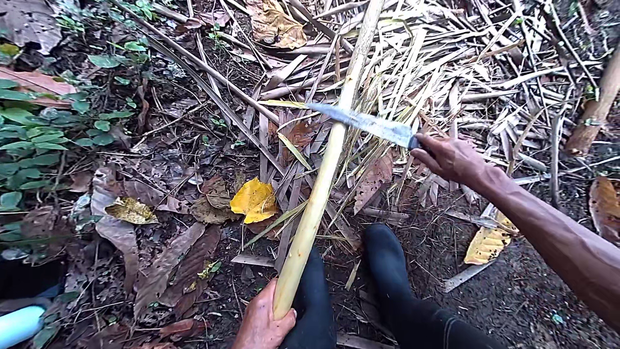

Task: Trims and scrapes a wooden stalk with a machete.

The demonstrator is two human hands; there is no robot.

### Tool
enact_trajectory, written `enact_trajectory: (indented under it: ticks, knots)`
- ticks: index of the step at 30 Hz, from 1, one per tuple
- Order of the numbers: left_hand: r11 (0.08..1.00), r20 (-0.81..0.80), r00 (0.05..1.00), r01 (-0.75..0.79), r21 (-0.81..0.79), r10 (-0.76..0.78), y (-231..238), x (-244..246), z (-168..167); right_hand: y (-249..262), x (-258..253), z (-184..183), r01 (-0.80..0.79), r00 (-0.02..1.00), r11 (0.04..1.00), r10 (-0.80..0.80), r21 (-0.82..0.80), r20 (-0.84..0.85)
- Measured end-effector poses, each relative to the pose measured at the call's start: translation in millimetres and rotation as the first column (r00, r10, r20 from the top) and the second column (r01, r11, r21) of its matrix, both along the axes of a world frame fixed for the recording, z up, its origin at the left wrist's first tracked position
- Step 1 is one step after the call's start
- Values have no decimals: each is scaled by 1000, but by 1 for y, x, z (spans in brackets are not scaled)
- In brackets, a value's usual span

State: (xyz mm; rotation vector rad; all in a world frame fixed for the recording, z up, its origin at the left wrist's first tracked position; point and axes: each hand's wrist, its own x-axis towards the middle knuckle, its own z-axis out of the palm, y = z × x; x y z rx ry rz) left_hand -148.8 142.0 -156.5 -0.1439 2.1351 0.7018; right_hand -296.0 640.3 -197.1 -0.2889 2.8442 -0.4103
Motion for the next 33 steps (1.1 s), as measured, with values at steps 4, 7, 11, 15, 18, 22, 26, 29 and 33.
enact_trajectory:
  ticks: [4,7,11,15,18,22,26,29,33]
  knots:
    - [1000,1,1000,4,-13,-4,-1,-1,2,1,-20,-9,-43,999,999,43,29,9]
    - [1000,-8,1000,8,-3,-8,-1,0,5,22,-62,-7,420,907,907,-420,43,13]
    - [1000,20,1000,9,9,-9,-2,-4,6,24,-47,-6,580,813,810,-582,-84,4]
    - [998,70,996,-54,40,51,-8,-10,14,-19,37,-18,360,928,903,-372,-235,-6]
    - [987,115,989,-107,117,93,-12,-18,30,-59,95,-38,213,971,914,-236,-346,-27]
    - [945,233,957,-227,235,172,-22,-31,66,-118,146,-35,71,992,875,-114,-479,-61]
    - [916,304,932,-287,279,199,-30,-42,89,-137,155,-18,-208,964,891,117,-404,-238]
    - [910,313,928,-295,293,200,-33,-43,84,-128,149,-23,-169,968,913,84,-371,-235]
    - [907,332,924,-294,302,190,-31,-40,74,-107,143,-38,56,987,897,-116,-437,-111]
